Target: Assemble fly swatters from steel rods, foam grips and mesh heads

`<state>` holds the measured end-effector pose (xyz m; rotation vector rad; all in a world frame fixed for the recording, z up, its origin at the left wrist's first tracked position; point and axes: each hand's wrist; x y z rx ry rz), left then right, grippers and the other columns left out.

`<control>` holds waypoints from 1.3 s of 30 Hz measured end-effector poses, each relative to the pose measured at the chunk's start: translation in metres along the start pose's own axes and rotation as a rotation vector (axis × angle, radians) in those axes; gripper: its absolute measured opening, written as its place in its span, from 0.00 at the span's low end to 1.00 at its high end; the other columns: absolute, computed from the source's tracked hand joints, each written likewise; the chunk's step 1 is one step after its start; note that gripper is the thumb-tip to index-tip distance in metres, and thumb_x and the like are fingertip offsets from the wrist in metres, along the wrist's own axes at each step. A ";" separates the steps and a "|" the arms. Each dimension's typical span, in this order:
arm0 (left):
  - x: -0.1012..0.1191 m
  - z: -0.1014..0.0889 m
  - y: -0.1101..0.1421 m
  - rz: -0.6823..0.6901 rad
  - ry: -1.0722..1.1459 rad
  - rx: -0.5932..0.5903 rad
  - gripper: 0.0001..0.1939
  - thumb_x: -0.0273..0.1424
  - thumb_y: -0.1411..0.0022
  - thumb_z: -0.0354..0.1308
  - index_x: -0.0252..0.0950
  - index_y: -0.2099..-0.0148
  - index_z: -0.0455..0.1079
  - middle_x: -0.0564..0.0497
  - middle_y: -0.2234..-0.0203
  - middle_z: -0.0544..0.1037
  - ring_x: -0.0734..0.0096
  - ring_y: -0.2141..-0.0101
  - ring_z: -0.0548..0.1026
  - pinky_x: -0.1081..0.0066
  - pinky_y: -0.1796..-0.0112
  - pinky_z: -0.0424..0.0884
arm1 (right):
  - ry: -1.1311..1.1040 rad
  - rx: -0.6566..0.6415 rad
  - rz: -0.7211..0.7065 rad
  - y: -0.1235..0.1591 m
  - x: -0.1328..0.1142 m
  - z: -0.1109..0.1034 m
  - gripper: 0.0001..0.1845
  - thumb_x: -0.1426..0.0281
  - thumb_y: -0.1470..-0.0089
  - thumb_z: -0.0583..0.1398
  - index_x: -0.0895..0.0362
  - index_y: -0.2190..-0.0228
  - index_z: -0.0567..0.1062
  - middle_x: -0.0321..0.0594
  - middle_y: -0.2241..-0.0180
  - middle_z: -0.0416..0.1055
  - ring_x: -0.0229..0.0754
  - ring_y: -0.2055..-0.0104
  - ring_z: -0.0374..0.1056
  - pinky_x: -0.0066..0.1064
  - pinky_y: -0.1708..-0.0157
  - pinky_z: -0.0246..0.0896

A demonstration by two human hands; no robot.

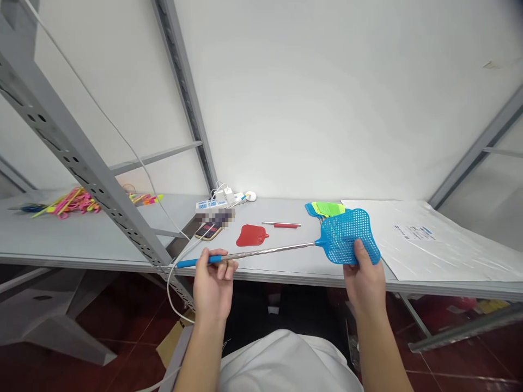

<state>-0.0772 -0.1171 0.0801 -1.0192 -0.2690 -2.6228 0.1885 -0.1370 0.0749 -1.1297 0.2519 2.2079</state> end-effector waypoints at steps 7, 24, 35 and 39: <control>0.010 -0.005 -0.004 0.133 0.041 0.025 0.19 0.36 0.39 0.57 0.37 0.79 0.59 0.61 0.89 0.53 0.79 0.85 0.54 0.75 0.78 0.61 | -0.034 0.126 -0.055 0.009 0.013 0.007 0.12 0.62 0.50 0.68 0.54 0.65 0.77 0.33 0.70 0.74 0.34 0.74 0.66 0.26 0.76 0.63; 0.013 -0.011 -0.007 0.159 0.055 0.032 0.18 0.34 0.39 0.55 0.37 0.80 0.57 0.60 0.89 0.52 0.79 0.85 0.51 0.75 0.77 0.61 | 0.060 0.056 -0.045 0.044 0.022 0.025 0.21 0.60 0.49 0.68 0.49 0.54 0.74 0.36 0.62 0.74 0.39 0.65 0.71 0.33 0.65 0.70; 0.024 -0.006 0.000 0.037 0.082 -0.116 0.14 0.40 0.42 0.56 0.35 0.73 0.70 0.54 0.79 0.63 0.72 0.76 0.65 0.66 0.71 0.71 | -0.045 -0.196 0.031 0.031 0.006 0.015 0.12 0.62 0.42 0.63 0.57 0.71 0.78 0.26 0.85 0.51 0.30 0.81 0.48 0.27 0.73 0.58; 0.035 -0.019 -0.013 0.015 0.052 -0.132 0.14 0.41 0.43 0.57 0.35 0.70 0.72 0.52 0.75 0.67 0.68 0.72 0.68 0.60 0.65 0.74 | -0.061 -0.209 0.034 0.024 0.006 0.009 0.13 0.60 0.42 0.63 0.56 0.70 0.78 0.28 0.84 0.55 0.33 0.79 0.54 0.29 0.73 0.59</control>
Point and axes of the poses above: each hand's wrist, its own y-axis away from the middle knuckle, its own z-axis out of the palm, x = y × z
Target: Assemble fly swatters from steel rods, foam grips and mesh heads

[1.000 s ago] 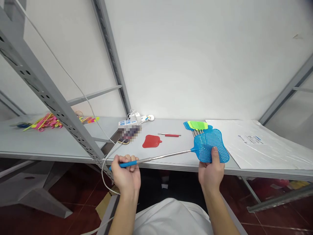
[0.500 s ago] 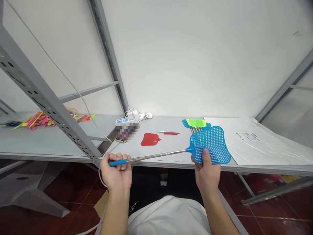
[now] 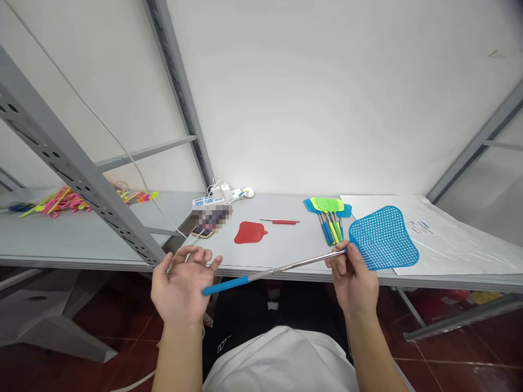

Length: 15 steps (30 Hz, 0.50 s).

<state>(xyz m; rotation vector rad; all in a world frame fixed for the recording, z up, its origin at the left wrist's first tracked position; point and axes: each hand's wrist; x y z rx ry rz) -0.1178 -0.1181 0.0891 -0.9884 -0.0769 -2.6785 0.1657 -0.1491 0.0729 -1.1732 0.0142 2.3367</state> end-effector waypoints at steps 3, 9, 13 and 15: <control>0.002 -0.006 -0.002 -0.046 -0.192 -0.106 0.13 0.40 0.40 0.56 0.36 0.69 0.73 0.51 0.76 0.69 0.65 0.69 0.70 0.58 0.62 0.74 | 0.002 -0.005 0.000 0.000 0.003 0.000 0.12 0.60 0.44 0.64 0.57 0.69 0.78 0.31 0.81 0.62 0.34 0.78 0.58 0.31 0.73 0.61; -0.002 -0.010 0.010 -0.374 -0.919 -0.616 0.17 0.44 0.31 0.51 0.40 0.49 0.72 0.50 0.69 0.78 0.66 0.68 0.74 0.68 0.63 0.70 | -0.028 0.121 -0.097 0.000 0.008 0.004 0.11 0.60 0.44 0.64 0.55 0.68 0.75 0.34 0.70 0.72 0.33 0.76 0.62 0.32 0.71 0.63; -0.015 -0.006 0.016 -0.487 -1.042 -0.792 0.19 0.45 0.31 0.52 0.41 0.48 0.73 0.52 0.70 0.77 0.70 0.72 0.72 0.71 0.67 0.68 | -0.088 0.225 -0.120 -0.009 0.006 -0.003 0.12 0.59 0.44 0.64 0.55 0.69 0.73 0.32 0.71 0.69 0.34 0.72 0.64 0.30 0.69 0.64; -0.024 -0.002 0.018 -0.425 -0.934 -0.720 0.17 0.45 0.33 0.56 0.40 0.52 0.77 0.48 0.64 0.79 0.66 0.64 0.74 0.70 0.62 0.69 | -0.123 0.258 -0.118 -0.015 0.004 -0.009 0.13 0.58 0.44 0.64 0.55 0.69 0.72 0.32 0.70 0.67 0.32 0.73 0.62 0.29 0.67 0.65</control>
Point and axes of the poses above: each hand's wrist, its own y-axis away from the middle knuckle, its own z-axis out of the palm, x = y × z
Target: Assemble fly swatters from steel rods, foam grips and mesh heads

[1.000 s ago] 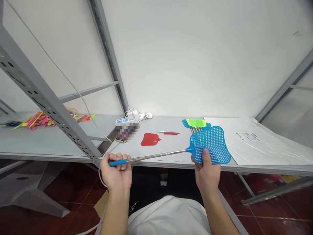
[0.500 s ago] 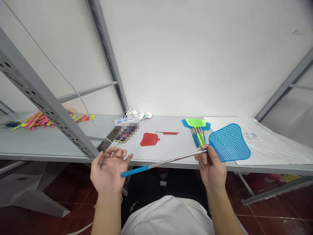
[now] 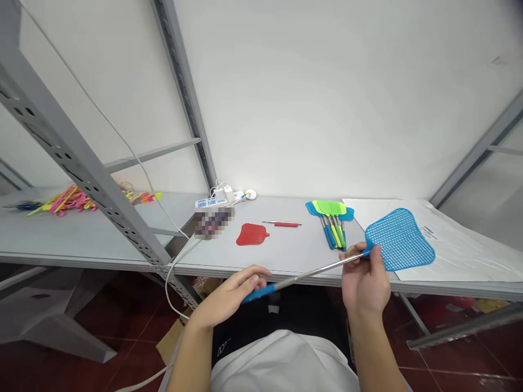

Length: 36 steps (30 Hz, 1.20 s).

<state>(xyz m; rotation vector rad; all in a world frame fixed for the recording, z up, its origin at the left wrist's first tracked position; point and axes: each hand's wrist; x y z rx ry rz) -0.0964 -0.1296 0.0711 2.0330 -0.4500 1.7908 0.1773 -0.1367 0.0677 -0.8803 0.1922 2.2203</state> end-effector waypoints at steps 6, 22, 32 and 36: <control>-0.008 0.019 -0.019 0.118 0.385 0.228 0.24 0.50 0.34 0.52 0.36 0.61 0.77 0.46 0.70 0.79 0.61 0.66 0.77 0.65 0.65 0.74 | -0.042 0.057 -0.020 0.000 0.007 0.003 0.13 0.58 0.42 0.62 0.55 0.68 0.72 0.32 0.68 0.64 0.31 0.73 0.59 0.26 0.68 0.65; -0.011 0.076 -0.032 0.133 0.639 0.424 0.23 0.46 0.32 0.53 0.33 0.69 0.77 0.43 0.65 0.79 0.58 0.57 0.76 0.63 0.58 0.75 | 0.133 -0.284 -0.018 0.065 0.038 0.032 0.16 0.60 0.36 0.57 0.56 0.69 0.78 0.41 0.67 0.74 0.42 0.61 0.69 0.37 0.58 0.64; -0.017 0.079 -0.042 0.057 0.706 0.362 0.17 0.45 0.33 0.55 0.37 0.63 0.73 0.51 0.69 0.74 0.72 0.73 0.71 0.69 0.68 0.72 | 0.481 -0.461 0.046 0.055 0.058 0.014 0.15 0.62 0.34 0.55 0.50 0.50 0.73 0.42 0.52 0.75 0.44 0.49 0.70 0.40 0.47 0.63; -0.030 0.121 -0.073 0.035 0.567 0.446 0.20 0.51 0.33 0.50 0.40 0.55 0.70 0.48 0.56 0.75 0.63 0.52 0.72 0.66 0.51 0.68 | 0.646 -0.496 0.122 0.047 0.072 0.006 0.20 0.61 0.34 0.53 0.50 0.44 0.68 0.44 0.44 0.70 0.45 0.43 0.66 0.42 0.43 0.61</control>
Point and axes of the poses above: each hand's wrist, its own y-axis away from the middle knuckle, its own z-axis out of the palm, x = y × z
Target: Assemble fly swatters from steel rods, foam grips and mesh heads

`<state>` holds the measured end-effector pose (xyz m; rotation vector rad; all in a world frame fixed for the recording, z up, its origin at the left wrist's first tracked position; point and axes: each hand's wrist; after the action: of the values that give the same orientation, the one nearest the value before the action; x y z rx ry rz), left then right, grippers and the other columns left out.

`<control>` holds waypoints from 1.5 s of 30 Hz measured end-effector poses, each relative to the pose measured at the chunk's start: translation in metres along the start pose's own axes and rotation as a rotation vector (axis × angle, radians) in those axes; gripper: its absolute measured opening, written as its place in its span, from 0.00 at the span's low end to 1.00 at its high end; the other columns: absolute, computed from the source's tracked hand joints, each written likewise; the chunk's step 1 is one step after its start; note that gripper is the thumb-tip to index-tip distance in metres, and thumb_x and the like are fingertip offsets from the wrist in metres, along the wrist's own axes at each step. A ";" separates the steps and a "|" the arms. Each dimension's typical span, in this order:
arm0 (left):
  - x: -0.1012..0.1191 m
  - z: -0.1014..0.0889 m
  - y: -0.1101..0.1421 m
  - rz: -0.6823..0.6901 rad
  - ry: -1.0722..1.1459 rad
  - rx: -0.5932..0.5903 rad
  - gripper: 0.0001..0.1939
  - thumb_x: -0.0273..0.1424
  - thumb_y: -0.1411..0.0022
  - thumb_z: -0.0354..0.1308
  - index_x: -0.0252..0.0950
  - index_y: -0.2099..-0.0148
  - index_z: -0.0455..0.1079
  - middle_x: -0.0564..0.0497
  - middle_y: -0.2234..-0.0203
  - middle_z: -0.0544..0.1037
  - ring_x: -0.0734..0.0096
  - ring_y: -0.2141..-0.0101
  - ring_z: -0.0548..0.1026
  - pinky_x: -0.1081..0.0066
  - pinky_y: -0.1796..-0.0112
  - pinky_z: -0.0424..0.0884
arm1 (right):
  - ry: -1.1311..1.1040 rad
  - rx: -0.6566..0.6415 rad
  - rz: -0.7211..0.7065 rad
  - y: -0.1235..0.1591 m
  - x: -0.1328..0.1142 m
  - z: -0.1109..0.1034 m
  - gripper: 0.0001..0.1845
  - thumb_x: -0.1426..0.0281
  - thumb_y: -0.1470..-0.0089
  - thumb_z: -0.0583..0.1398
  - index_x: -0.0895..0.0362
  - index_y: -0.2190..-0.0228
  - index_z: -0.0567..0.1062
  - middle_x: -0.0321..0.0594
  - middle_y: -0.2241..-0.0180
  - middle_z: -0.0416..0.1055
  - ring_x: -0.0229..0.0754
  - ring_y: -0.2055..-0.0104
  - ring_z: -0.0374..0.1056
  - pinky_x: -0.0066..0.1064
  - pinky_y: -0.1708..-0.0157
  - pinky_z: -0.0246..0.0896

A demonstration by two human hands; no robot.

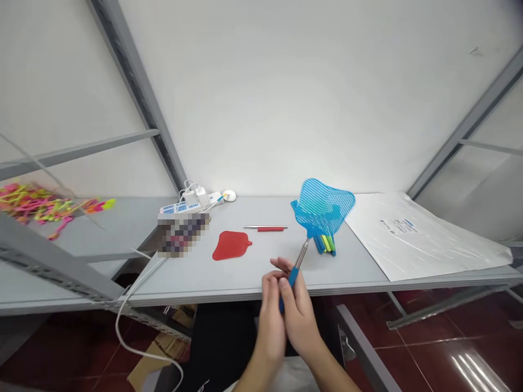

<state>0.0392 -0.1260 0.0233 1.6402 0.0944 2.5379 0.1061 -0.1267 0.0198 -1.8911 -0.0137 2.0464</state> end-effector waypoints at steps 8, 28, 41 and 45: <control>-0.018 0.022 -0.046 0.358 -0.561 -0.252 0.16 0.38 0.30 0.50 0.42 0.43 0.59 0.39 0.41 0.58 0.53 0.39 0.57 0.47 0.41 0.55 | 0.559 0.456 0.054 -0.050 -0.004 -0.090 0.27 0.54 0.38 0.55 0.56 0.44 0.71 0.48 0.53 0.76 0.48 0.60 0.74 0.36 0.63 0.69; 0.025 -0.050 -0.139 0.570 -1.095 -0.001 0.10 0.34 0.33 0.51 0.44 0.62 0.74 0.43 0.50 0.71 0.48 0.48 0.63 0.47 0.51 0.63 | 1.150 0.378 0.275 -0.154 0.025 -0.139 0.25 0.63 0.38 0.47 0.59 0.46 0.71 0.50 0.60 0.77 0.54 0.59 0.72 0.42 0.60 0.63; 0.030 -0.052 -0.142 0.568 -1.048 0.033 0.09 0.34 0.34 0.52 0.44 0.63 0.73 0.44 0.53 0.72 0.49 0.49 0.64 0.48 0.50 0.62 | 1.043 0.242 0.108 -0.135 0.033 -0.157 0.19 0.62 0.36 0.50 0.56 0.52 0.75 0.45 0.57 0.76 0.49 0.54 0.70 0.42 0.54 0.63; 0.032 -0.051 -0.140 0.545 -1.032 0.038 0.09 0.36 0.34 0.52 0.43 0.63 0.73 0.44 0.54 0.72 0.50 0.49 0.64 0.48 0.51 0.63 | 1.051 0.235 0.081 -0.133 0.032 -0.161 0.19 0.62 0.36 0.51 0.54 0.53 0.76 0.43 0.59 0.76 0.48 0.58 0.71 0.42 0.57 0.63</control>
<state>-0.0116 0.0178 0.0149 3.0510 -0.4456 1.5792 0.2936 -0.0301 0.0045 -2.5563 0.5331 0.8189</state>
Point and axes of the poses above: each hand's wrist, its own y-axis away from the middle knuckle, its own z-axis out of the palm, x = y × z
